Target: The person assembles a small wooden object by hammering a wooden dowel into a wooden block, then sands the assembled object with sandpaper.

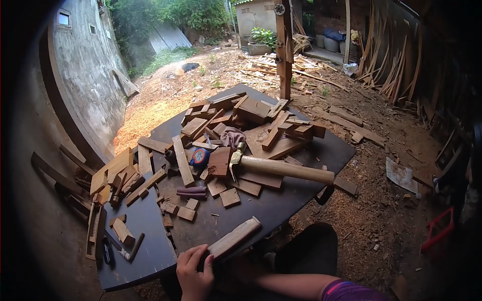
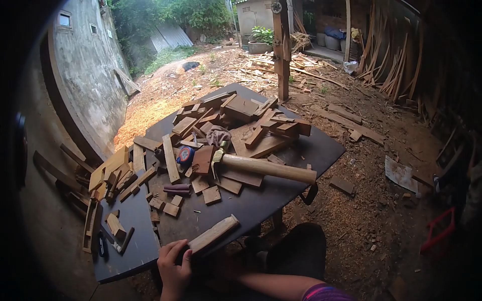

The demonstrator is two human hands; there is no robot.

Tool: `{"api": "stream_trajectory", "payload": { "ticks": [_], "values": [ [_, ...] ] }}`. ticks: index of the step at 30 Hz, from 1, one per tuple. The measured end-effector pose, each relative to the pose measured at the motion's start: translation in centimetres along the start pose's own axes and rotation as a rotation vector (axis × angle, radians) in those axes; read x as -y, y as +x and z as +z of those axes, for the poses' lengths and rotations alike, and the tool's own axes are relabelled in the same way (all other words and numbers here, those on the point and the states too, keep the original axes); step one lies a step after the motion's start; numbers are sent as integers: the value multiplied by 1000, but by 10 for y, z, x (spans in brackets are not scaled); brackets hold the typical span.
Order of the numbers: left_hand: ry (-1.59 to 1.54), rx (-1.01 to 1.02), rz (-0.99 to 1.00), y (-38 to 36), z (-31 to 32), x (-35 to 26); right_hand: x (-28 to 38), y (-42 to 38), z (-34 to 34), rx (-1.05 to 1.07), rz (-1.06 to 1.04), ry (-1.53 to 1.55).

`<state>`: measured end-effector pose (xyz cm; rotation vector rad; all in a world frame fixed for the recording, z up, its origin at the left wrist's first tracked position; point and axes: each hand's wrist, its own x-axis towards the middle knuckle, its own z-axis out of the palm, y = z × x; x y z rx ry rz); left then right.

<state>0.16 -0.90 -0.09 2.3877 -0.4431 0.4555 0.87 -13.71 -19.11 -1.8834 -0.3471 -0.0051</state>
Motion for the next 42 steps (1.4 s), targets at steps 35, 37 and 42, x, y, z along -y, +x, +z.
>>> {"api": "stream_trajectory", "payload": {
  "ticks": [35, 37, 42],
  "values": [
    [-451, -155, 188, 5, -75, -46, -22, 4, -1, 182, -135, -175],
    [-1129, 4, 283, 6, -95, -61, -23, -6, 4, 225, -133, -169],
    [-1461, 215, 538, 23, -101, -79, -26, -20, 7, 260, -128, -164]
  ]
}}
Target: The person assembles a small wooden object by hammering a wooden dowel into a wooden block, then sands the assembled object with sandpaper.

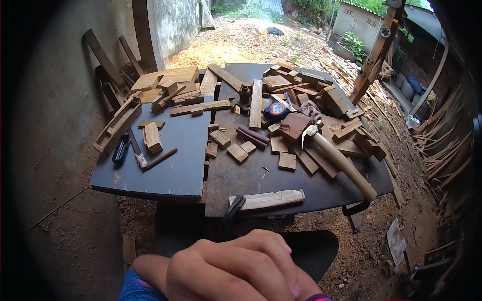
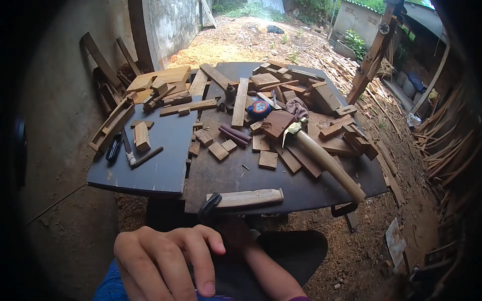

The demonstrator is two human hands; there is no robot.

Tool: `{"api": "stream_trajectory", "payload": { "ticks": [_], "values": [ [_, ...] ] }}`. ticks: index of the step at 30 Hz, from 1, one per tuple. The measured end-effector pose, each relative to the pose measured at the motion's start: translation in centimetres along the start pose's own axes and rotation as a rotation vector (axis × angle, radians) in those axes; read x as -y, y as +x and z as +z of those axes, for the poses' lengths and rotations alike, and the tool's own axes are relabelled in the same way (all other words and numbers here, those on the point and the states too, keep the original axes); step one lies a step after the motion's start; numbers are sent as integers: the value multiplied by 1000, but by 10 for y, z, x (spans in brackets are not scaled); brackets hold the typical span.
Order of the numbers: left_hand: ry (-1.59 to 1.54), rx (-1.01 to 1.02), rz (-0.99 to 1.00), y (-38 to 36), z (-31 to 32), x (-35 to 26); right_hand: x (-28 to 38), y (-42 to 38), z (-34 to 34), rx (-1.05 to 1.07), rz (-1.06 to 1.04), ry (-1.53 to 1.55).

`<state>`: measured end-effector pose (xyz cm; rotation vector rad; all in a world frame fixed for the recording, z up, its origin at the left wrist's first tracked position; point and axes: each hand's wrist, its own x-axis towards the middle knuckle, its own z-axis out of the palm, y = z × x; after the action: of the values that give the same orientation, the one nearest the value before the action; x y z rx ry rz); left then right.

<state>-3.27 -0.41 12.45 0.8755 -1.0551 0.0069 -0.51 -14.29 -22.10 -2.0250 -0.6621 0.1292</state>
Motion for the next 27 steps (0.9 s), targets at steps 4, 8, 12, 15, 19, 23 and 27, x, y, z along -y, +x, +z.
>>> {"api": "stream_trajectory", "payload": {
  "ticks": [4, 8, 12, 15, 19, 23, 27],
  "values": [
    [29, 54, 242, 12, 6, 18, -6, -11, -4, -26, 25, -10],
    [13, 139, 330, 20, 2, 31, -8, -13, -3, -21, 26, -16],
    [10, -8, 53, 10, 7, 12, -11, -11, -2, -22, 23, -23],
    [13, -26, -54, 9, 8, 5, -15, -14, 0, -28, 33, -26],
    [80, 334, 318, 24, -16, 20, -19, -12, 1, -68, 50, -27],
    [763, -70, -256, -10, -3, 10, -18, -5, 1, -91, 44, 69],
    [1594, -172, -498, -53, -9, 61, -17, -4, -7, -41, 45, 246]
  ]
}}
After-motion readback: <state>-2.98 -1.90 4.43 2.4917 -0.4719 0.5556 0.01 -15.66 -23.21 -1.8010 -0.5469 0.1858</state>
